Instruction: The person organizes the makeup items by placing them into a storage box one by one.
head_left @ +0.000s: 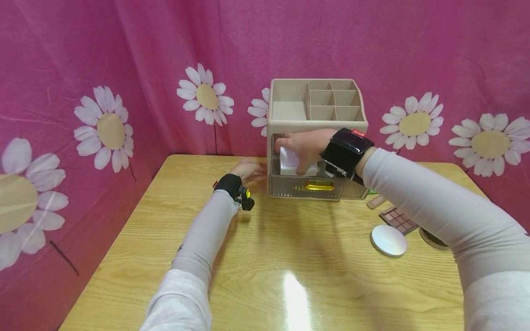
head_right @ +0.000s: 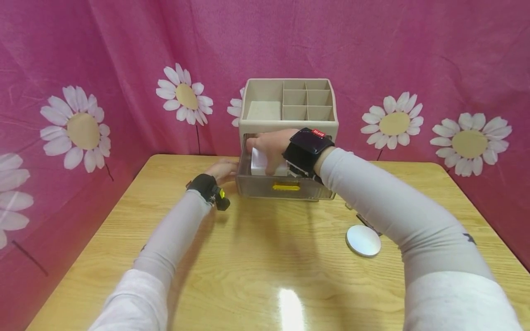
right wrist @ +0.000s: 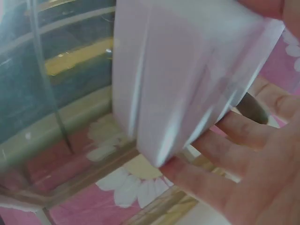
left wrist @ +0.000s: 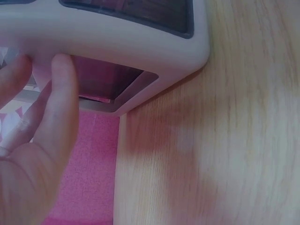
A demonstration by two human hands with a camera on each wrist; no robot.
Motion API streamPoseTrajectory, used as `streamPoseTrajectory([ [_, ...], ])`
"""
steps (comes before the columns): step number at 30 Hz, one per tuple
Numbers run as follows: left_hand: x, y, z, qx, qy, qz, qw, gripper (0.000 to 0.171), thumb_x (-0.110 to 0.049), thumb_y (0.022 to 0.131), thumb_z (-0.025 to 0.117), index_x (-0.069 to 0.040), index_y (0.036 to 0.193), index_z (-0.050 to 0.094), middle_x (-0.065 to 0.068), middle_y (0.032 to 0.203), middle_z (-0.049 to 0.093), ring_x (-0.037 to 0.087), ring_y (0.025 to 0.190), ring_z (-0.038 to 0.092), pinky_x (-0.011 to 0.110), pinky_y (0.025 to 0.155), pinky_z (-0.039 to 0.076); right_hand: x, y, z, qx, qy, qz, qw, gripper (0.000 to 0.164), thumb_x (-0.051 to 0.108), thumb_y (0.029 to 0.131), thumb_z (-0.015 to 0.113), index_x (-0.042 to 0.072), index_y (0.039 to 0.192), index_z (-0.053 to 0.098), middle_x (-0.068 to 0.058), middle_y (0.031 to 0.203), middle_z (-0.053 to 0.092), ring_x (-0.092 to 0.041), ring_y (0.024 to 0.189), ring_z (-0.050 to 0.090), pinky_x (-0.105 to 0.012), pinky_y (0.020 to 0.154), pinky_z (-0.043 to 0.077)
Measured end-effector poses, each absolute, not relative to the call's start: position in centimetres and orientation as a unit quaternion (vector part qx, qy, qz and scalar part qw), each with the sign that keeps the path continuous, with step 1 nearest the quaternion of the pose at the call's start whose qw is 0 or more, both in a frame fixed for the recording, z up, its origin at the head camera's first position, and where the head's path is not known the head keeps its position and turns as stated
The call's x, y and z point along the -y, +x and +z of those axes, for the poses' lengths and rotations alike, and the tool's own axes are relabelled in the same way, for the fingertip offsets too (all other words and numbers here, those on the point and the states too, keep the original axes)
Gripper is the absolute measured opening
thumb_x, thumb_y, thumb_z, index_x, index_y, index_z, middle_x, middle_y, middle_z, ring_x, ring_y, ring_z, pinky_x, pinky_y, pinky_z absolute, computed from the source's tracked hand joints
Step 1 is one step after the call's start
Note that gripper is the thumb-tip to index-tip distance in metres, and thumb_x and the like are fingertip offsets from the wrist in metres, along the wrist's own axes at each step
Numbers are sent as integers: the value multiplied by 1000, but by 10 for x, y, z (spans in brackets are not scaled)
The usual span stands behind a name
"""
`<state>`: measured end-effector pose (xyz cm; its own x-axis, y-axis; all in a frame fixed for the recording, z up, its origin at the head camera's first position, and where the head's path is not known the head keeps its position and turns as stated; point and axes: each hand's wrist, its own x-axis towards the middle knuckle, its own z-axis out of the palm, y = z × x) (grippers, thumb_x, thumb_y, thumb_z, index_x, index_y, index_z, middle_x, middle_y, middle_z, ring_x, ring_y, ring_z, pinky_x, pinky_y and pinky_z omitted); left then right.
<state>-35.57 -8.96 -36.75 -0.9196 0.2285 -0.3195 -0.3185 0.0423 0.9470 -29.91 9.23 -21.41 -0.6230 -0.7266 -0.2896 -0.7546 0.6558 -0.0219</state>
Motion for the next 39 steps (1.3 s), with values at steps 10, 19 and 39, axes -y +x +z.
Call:
streamPoseTrajectory([
  [10, 90, -358, -370, -695, -17, 692, 195, 34, 4, 92, 47, 11, 125, 47, 23, 127, 51, 31, 116, 51, 33, 95, 48, -95, -305, -217, -902, -405, 26, 150, 66, 12, 71, 74, 9, 127, 41, -16, 111, 52, -27, 95, 52, -37, 81, 50],
  [19, 91, -357, -370, -695, -22, 691, 199, 35, 3, 91, 50, 11, 125, 48, 23, 126, 51, 31, 116, 51, 32, 95, 47, -97, -304, -220, -906, -396, 22, 149, 77, 14, 77, 71, 1, 138, 27, -18, 104, 58, -28, 93, 55, -39, 86, 49],
  [39, 90, -355, -367, -694, -28, 693, 192, 32, 3, 91, 49, 11, 122, 50, 23, 124, 52, 26, 106, 55, 32, 94, 48, -98, -305, -224, -875, -483, -31, 9, 36, 4, 66, 79, -7, 97, 63, -13, 87, 64, -24, 77, 58, -36, 71, 53],
])
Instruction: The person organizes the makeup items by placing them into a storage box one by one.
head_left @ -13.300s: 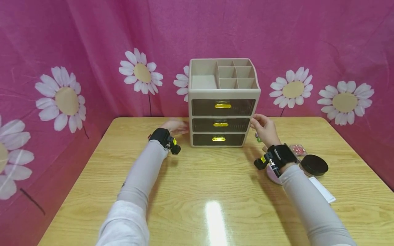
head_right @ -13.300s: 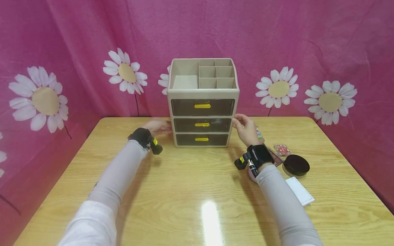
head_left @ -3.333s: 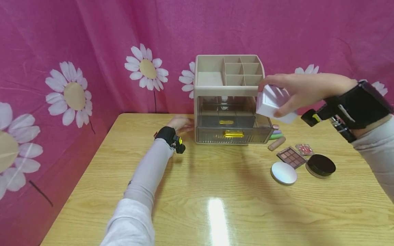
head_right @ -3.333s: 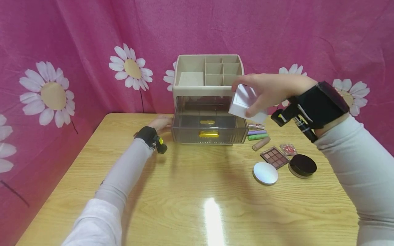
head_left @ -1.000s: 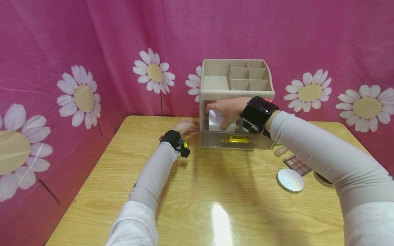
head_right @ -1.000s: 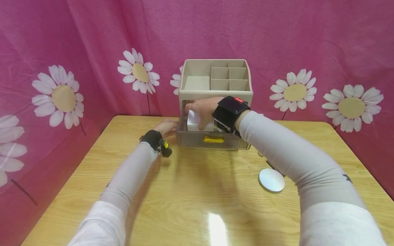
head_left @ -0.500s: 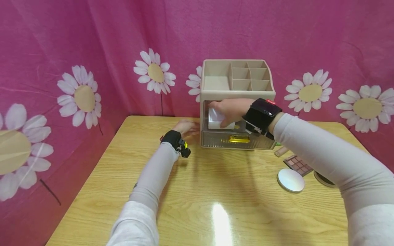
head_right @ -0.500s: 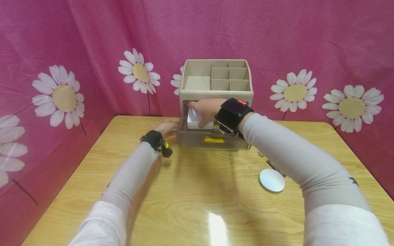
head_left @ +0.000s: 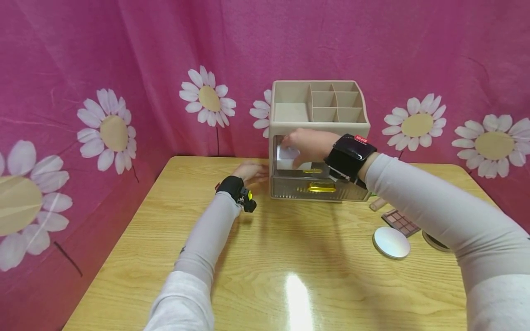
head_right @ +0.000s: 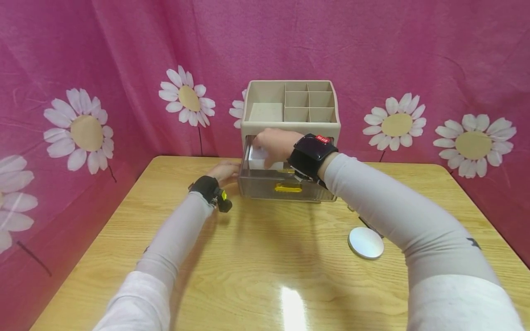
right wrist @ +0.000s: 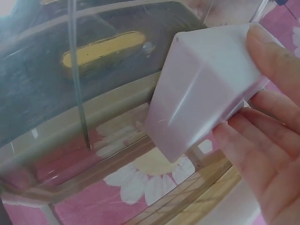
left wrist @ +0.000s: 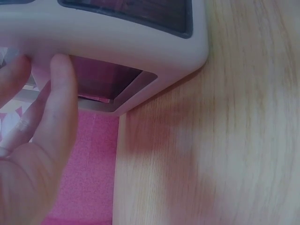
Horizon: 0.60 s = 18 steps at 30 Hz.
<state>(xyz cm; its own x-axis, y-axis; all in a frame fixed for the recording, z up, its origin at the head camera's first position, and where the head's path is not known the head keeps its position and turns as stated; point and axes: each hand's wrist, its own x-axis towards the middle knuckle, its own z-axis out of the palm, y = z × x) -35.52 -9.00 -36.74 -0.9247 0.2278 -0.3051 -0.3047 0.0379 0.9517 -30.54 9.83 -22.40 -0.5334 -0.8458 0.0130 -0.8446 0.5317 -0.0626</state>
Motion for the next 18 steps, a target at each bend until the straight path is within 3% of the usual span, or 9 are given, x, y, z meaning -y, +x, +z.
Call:
streamPoseTrajectory([
  [9, 90, -355, -365, -694, -27, 692, 195, 34, 2, 91, 50, 10, 124, 49, 23, 126, 51, 29, 113, 52, 31, 95, 48, -98, -304, -222, -879, -476, -37, 1, 36, 7, 65, 80, -6, 96, 64, -12, 87, 65, -23, 77, 59, -35, 72, 53],
  [18, 90, -356, -368, -689, -32, 699, 188, 31, 3, 90, 52, 11, 120, 52, 23, 122, 54, 23, 96, 58, 31, 91, 51, -101, -305, -222, -870, -491, -37, 10, 35, 8, 70, 78, -6, 98, 63, -13, 89, 65, -24, 78, 59, -37, 74, 53],
])
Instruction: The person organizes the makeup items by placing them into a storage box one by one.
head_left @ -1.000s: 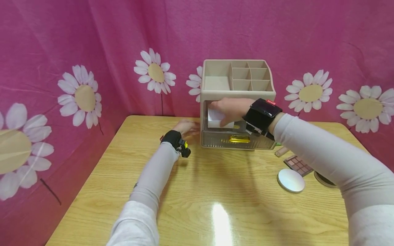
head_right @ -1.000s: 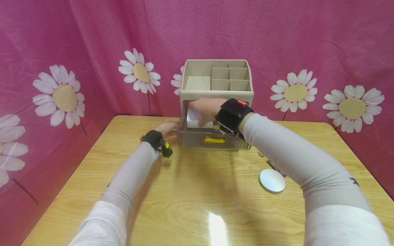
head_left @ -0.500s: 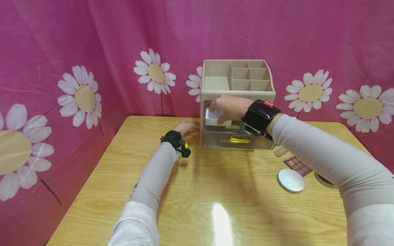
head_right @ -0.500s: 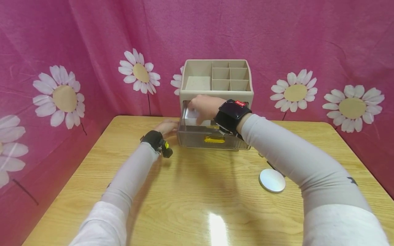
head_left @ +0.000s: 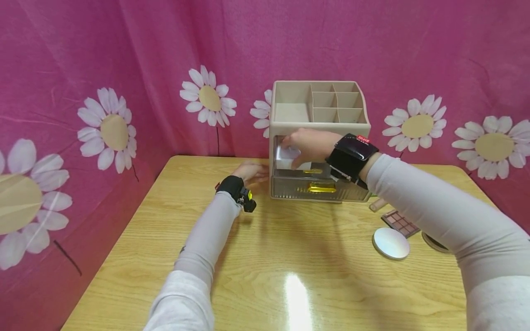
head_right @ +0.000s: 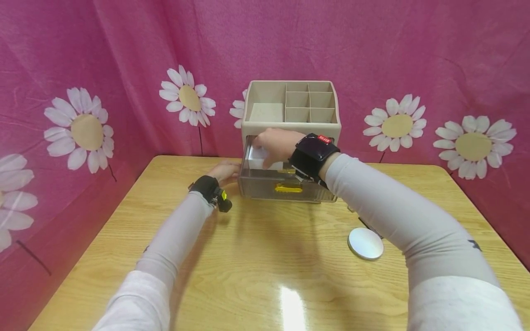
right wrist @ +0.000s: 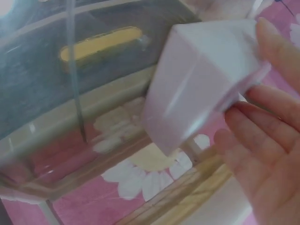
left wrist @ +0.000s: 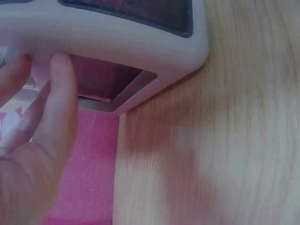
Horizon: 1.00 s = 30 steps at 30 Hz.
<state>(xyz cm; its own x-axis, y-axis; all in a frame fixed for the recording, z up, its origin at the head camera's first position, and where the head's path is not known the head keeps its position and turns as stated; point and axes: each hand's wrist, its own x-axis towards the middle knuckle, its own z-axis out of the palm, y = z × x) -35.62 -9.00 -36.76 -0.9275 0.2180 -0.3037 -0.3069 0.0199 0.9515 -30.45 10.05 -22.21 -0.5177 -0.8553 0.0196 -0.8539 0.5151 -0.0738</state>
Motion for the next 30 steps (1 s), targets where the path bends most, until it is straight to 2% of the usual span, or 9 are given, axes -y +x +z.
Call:
streamPoseTrajectory([
  [4, 89, -357, -369, -687, -31, 701, 187, 31, 3, 89, 52, 12, 119, 52, 24, 121, 54, 23, 94, 58, 31, 90, 51, -104, -304, -216, -870, -490, -14, 49, 41, 16, 78, 72, -7, 110, 59, -18, 104, 64, -28, 93, 60, -40, 87, 50],
  [9, 89, -356, -369, -691, -28, 697, 189, 31, 3, 89, 53, 11, 119, 53, 23, 121, 54, 25, 101, 57, 31, 91, 50, -110, -294, -193, -879, -457, 22, 132, 60, 23, 86, 65, -4, 134, 40, -21, 134, 45, -35, 121, 43, -46, 106, 33],
  [12, 89, -357, -369, -689, -25, 698, 193, 32, 3, 90, 51, 11, 121, 51, 24, 124, 53, 29, 109, 55, 32, 92, 50, -118, -283, -175, -881, -443, 20, 164, 62, 27, 88, 61, 0, 138, 36, -19, 139, 40, -36, 126, 38, -49, 108, 29],
  [16, 89, -359, -372, -693, -19, 693, 196, 34, 4, 91, 49, 11, 124, 47, 24, 126, 51, 31, 115, 51, 31, 94, 49, -137, -270, -154, -884, -436, -7, 168, 62, 33, 90, 57, 2, 139, 35, -18, 141, 38, -34, 128, 35, -50, 108, 28],
  [21, 89, -361, -374, -693, -10, 693, 197, 36, 5, 91, 47, 12, 126, 45, 25, 128, 49, 33, 117, 49, 32, 95, 48, -173, -258, -140, -902, -410, -48, 124, 61, 35, 91, 56, 5, 140, 34, -17, 139, 40, -35, 125, 40, -53, 103, 35],
  [24, 89, -361, -373, -688, -13, 698, 199, 37, 6, 91, 47, 13, 126, 44, 26, 128, 48, 34, 118, 48, 32, 96, 47, -195, -250, -141, -917, -385, -63, 82, 59, 33, 90, 57, 10, 141, 35, -14, 132, 48, -30, 107, 53, -46, 90, 46],
  [27, 89, -360, -373, -687, -22, 698, 200, 36, 5, 90, 48, 12, 126, 45, 25, 127, 49, 33, 117, 49, 32, 95, 47, -220, -242, -149, -927, -364, -81, 38, 59, 29, 88, 62, 13, 139, 38, -10, 127, 52, -20, 92, 53, -33, 76, 48],
  [28, 90, -359, -372, -686, -24, 699, 200, 36, 5, 90, 49, 12, 126, 45, 25, 127, 50, 33, 117, 49, 32, 95, 47, -229, -239, -154, -930, -356, -88, 23, 60, 27, 86, 64, 13, 139, 39, -8, 125, 53, -18, 90, 53, -30, 73, 47],
  [30, 90, -359, -372, -687, -26, 698, 200, 37, 5, 90, 49, 11, 126, 45, 25, 127, 50, 32, 117, 50, 32, 96, 47, -246, -234, -165, -933, -344, -106, -5, 61, 22, 83, 68, 11, 137, 41, -10, 128, 52, -18, 98, 52, -32, 75, 48],
])
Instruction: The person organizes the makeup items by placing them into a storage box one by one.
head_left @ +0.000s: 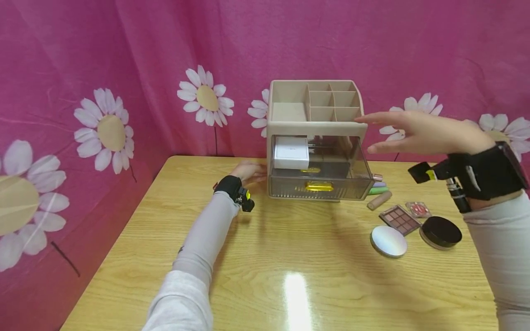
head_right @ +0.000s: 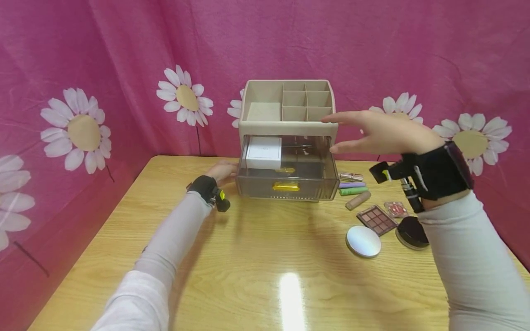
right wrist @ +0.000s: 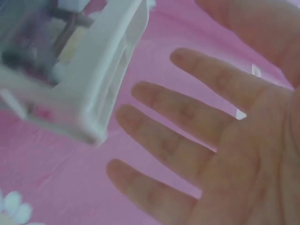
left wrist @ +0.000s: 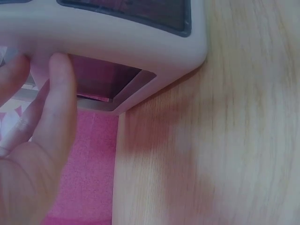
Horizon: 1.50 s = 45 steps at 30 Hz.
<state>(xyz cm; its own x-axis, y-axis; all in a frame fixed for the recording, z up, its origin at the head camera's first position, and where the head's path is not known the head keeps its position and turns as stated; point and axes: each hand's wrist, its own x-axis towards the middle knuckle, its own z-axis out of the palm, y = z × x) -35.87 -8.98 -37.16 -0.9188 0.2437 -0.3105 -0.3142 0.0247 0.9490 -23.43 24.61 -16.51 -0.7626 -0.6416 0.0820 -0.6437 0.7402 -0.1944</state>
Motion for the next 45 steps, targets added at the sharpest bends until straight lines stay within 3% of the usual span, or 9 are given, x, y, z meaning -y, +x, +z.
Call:
streamPoseTrajectory([
  [7, 90, -356, -368, -687, -29, 698, 200, 36, 5, 91, 49, 11, 126, 45, 25, 127, 49, 32, 117, 49, 32, 96, 47, -292, -221, -213, 949, 263, 172, 5, 69, 21, 82, 70, 15, 141, 34, -17, 138, 40, -34, 119, 41, -53, 89, 41],
  [14, 91, -353, -365, -681, -30, 703, 202, 36, 5, 91, 49, 12, 125, 46, 25, 128, 49, 31, 115, 50, 32, 97, 46, -315, -212, -261, 951, 260, 166, 33, 73, 21, 75, 76, 7, 137, 39, -24, 129, 46, -39, 108, 49, -50, 76, 49],
  [16, 91, -353, -365, -681, -30, 703, 203, 36, 5, 91, 48, 12, 126, 45, 25, 128, 49, 32, 116, 49, 32, 97, 46, -320, -211, -275, 945, 275, 171, 33, 74, 18, 74, 77, 4, 135, 39, -26, 126, 47, -44, 110, 46, -55, 76, 48],
  [22, 91, -358, -372, -671, -28, 712, 208, 37, 5, 91, 47, 11, 128, 43, 25, 129, 47, 33, 119, 47, 32, 97, 46, -327, -206, -313, 937, 280, 208, -39, 73, 19, 76, 75, 0, 135, 37, -28, 130, 40, -48, 112, 42, -61, 79, 47],
  [29, 91, -356, -370, -676, -24, 709, 199, 37, 5, 90, 48, 12, 127, 44, 24, 129, 47, 32, 117, 49, 33, 97, 46, -326, -204, -353, 924, 288, 233, -93, 70, 23, 76, 75, -10, 127, 42, -25, 119, 52, -32, 103, 54, -34, 77, 55],
  [35, 90, -356, -371, -675, -25, 711, 195, 36, 6, 90, 48, 13, 125, 45, 25, 127, 48, 32, 116, 49, 32, 96, 47, -326, -201, -372, 926, 270, 229, -127, 80, 31, 74, 75, -13, 130, 37, -33, 126, 43, -49, 115, 41, -55, 84, 47],
  [37, 90, -356, -371, -678, -23, 708, 195, 35, 5, 90, 49, 13, 124, 46, 25, 126, 49, 32, 115, 51, 31, 95, 47, -326, -201, -377, 924, 276, 229, -130, 81, 31, 73, 75, -14, 129, 37, -34, 126, 43, -50, 115, 39, -56, 85, 46],
  [42, 94, -360, -375, -683, -9, 703, 198, 35, 4, 90, 50, 12, 123, 47, 23, 122, 53, 29, 109, 55, 31, 93, 49, -326, -200, -389, 929, 290, 206, -103, 78, 33, 67, 80, -8, 124, 46, -29, 124, 47, -43, 113, 43, -43, 85, 47],
  [45, 94, -359, -374, -680, -10, 705, 201, 35, 4, 90, 50, 12, 124, 47, 23, 123, 53, 30, 110, 54, 32, 94, 49, -325, -200, -394, 932, 296, 186, -91, 77, 31, 64, 82, -7, 122, 49, -28, 123, 49, -41, 112, 45, -42, 84, 47],
])
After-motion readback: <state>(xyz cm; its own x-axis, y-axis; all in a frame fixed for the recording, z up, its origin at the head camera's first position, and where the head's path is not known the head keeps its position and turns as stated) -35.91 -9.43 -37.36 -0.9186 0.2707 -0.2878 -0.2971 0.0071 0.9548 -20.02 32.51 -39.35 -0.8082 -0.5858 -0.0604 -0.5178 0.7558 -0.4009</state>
